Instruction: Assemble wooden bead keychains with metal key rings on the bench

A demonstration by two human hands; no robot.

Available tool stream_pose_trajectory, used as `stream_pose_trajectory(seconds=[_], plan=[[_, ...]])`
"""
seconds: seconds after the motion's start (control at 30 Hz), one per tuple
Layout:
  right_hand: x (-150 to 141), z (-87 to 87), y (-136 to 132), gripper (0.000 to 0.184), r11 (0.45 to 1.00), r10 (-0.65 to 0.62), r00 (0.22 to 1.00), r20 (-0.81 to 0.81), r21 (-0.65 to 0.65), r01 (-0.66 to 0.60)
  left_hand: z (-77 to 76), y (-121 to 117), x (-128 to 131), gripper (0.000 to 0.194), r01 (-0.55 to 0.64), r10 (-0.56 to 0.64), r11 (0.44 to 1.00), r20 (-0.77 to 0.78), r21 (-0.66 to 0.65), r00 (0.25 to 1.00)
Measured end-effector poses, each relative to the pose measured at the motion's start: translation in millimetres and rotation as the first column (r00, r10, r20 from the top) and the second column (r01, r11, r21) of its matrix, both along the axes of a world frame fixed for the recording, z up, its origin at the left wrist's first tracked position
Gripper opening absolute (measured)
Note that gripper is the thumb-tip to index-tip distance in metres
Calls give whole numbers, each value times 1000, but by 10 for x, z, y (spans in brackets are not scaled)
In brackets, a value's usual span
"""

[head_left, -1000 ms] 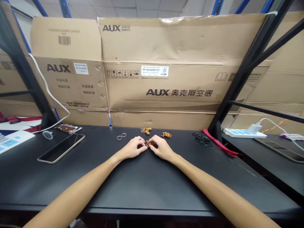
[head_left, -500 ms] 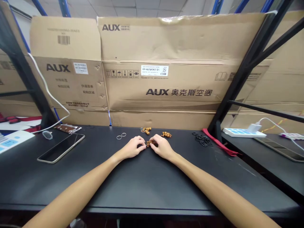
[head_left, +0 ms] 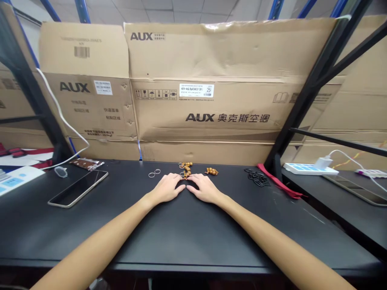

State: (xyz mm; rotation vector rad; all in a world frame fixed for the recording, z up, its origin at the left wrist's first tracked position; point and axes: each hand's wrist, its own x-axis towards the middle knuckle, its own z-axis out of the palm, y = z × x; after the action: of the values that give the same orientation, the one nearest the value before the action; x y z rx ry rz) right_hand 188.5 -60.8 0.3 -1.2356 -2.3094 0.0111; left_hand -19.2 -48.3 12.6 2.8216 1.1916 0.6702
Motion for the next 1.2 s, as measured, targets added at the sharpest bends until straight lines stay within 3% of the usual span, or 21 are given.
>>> stream_pose_trajectory(seconds=[0.1,0.23,1.03,1.13,1.2], plan=[[10,-10,17,46,994,-41,998,44,-101,45,-61,68,-28,44,-34,33,998,-26,-55,999],[15,-11,28,53,986,-52,996,74,-155,63,-112,115,-42,47,-32,30,999,-34,-44,999],[10,-22,22,53,992,-54,996,75,-107,62,-99,76,-32,44,-24,24,999,-1,-32,1000],[5,-17,14,52,992,-52,996,67,-110,60,-118,93,-34,48,-95,95,995,-19,-4,995],[1,-18,11,50,993,-65,997,51,-97,70,-141,115,-46,52,-203,203,979,0,36,979]])
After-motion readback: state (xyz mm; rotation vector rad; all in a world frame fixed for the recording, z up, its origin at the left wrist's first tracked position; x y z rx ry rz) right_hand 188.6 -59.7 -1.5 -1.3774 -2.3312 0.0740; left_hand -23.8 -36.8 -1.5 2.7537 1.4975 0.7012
